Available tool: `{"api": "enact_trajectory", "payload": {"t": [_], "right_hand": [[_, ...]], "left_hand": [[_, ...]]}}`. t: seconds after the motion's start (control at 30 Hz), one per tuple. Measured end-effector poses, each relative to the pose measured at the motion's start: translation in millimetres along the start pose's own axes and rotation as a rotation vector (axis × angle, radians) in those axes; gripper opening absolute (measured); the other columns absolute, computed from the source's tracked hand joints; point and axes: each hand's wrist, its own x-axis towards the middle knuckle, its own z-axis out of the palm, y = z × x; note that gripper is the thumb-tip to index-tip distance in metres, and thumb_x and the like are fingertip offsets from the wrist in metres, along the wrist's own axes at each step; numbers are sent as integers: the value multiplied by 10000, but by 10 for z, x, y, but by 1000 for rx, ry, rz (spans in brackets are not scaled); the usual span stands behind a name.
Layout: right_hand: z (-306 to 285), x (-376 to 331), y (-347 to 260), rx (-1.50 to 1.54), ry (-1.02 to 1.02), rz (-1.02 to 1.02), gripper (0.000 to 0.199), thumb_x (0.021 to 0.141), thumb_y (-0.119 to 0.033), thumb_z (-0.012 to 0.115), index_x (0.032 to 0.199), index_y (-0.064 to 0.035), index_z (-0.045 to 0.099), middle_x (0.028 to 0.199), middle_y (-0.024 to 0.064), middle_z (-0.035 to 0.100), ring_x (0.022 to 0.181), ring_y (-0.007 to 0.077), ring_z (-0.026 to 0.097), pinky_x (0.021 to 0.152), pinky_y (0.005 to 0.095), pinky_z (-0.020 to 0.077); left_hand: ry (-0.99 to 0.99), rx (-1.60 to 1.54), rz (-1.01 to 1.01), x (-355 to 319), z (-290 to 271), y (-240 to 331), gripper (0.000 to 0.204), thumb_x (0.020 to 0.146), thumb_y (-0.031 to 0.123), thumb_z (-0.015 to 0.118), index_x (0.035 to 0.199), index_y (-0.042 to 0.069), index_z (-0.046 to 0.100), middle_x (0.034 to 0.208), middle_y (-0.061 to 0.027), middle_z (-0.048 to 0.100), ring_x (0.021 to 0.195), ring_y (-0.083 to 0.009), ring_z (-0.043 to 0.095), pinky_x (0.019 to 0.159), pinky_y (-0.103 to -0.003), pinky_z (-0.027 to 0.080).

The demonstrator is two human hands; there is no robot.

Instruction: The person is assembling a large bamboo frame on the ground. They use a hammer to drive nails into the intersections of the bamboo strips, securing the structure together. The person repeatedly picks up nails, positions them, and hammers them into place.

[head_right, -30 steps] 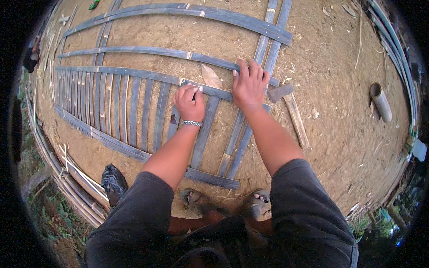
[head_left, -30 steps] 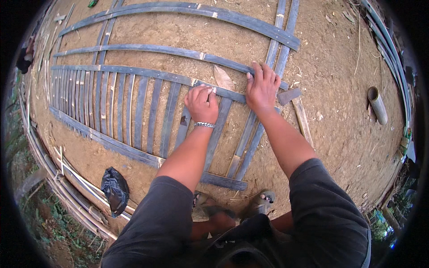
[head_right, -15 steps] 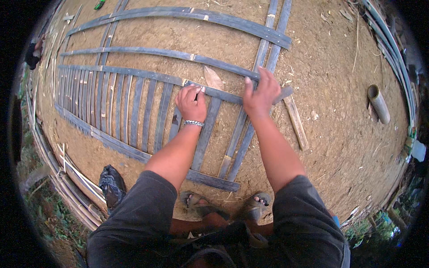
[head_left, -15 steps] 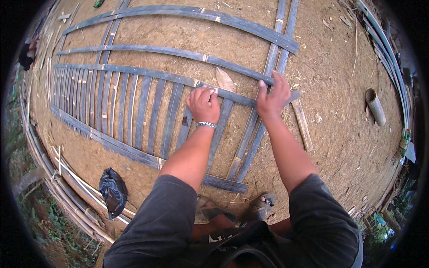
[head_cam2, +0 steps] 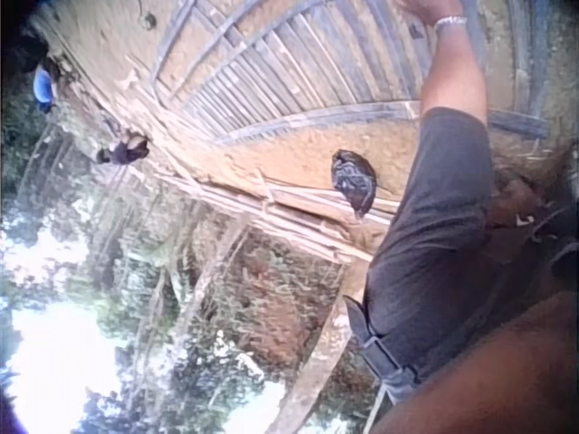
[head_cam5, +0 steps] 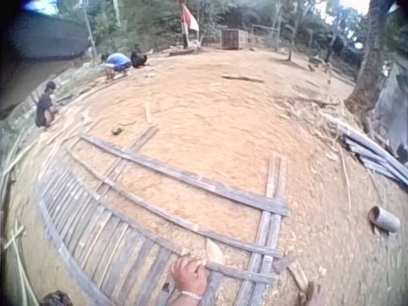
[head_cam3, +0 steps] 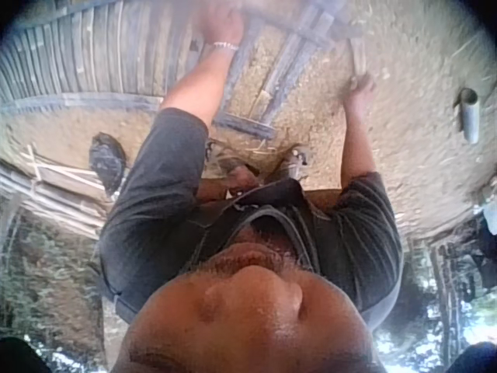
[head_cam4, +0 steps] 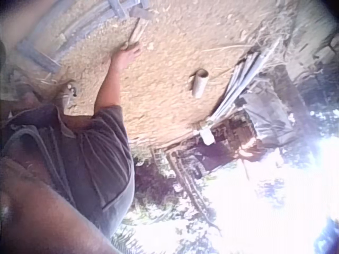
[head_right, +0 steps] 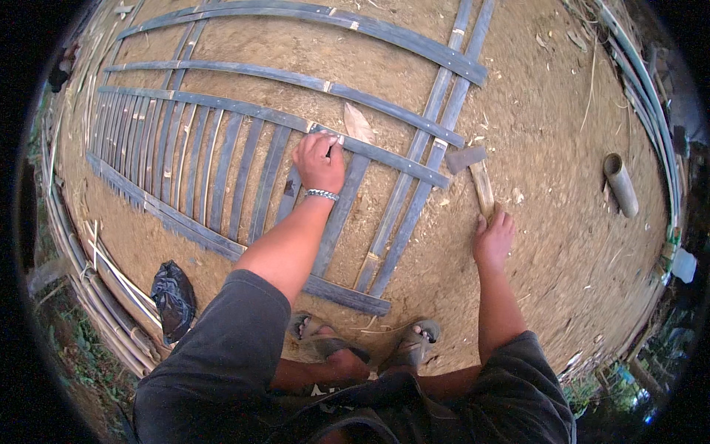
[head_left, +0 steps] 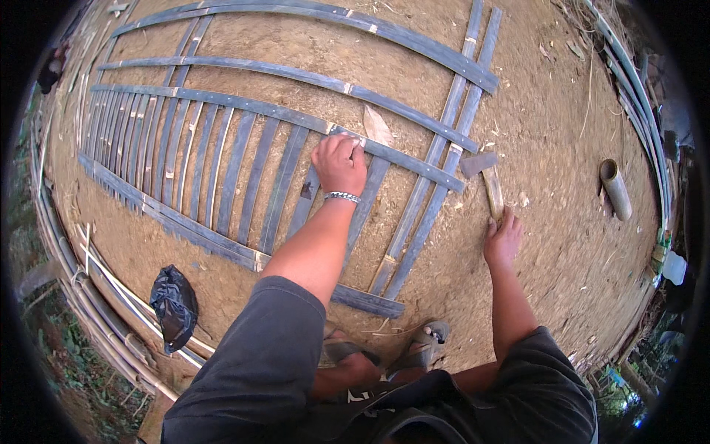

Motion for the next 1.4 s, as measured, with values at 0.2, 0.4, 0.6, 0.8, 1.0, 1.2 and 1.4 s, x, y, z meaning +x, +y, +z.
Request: {"api": "enact_trajectory", "payload": {"t": [0.2,0.4,0.6,0.8,1.0,1.2,1.4], "right_hand": [[-175,-201,-111,269,-146,28,539,998,-172,628,1479,-45,419,1160,237,588,1028,367,630,861,504,526],[-682,-377,-1326,837,-548,-4,498,1040,-155,570,1488,-27,395,1013,184,654,807,263,659,743,433,567],[-776,-153,-2130,405,-586,-294,498,1031,-181,555,1499,-113,399,1260,307,634,1093,527,621,908,589,513],[-569,-222,-2163,482,-489,-320,506,1030,-154,535,1512,-109,386,1278,323,622,1127,527,617,936,575,515],[-740,-156,-2250,608,-359,-384,524,1024,-145,545,1522,-105,387,1306,318,612,1107,523,635,931,565,525],[-505,-171,-2088,416,-544,-317,540,1024,-154,551,1535,-112,380,1328,315,603,1124,514,635,933,551,534],[-560,-259,-2123,670,-253,-453,546,1015,-143,555,1531,-111,382,1320,314,603,1122,519,629,931,554,535]], "left_hand": [[9,-11,4,2,21,-5,55,836,159,736,878,124,742,1035,-34,707,1105,-247,636,1007,-446,407],[6,-34,-2,12,-4,1,78,833,164,722,890,113,735,1043,-18,689,1111,-234,611,1036,-442,383],[1,-30,-7,-2,-17,-2,69,835,157,739,890,118,722,1055,-40,693,1108,-252,614,1018,-443,386],[2,-30,-11,8,-39,38,57,839,160,733,866,113,715,1046,-38,695,1097,-252,617,1008,-442,387],[-10,-22,-9,13,-48,6,61,845,171,718,885,125,725,1037,-33,692,1097,-244,617,1007,-440,386],[-22,-15,-11,14,-22,23,73,835,167,716,902,138,726,1046,-34,688,1104,-249,615,1010,-445,388],[-13,-42,0,-4,-22,-5,95,825,155,714,916,133,727,1050,-43,687,1110,-259,610,1005,-451,390]]}}
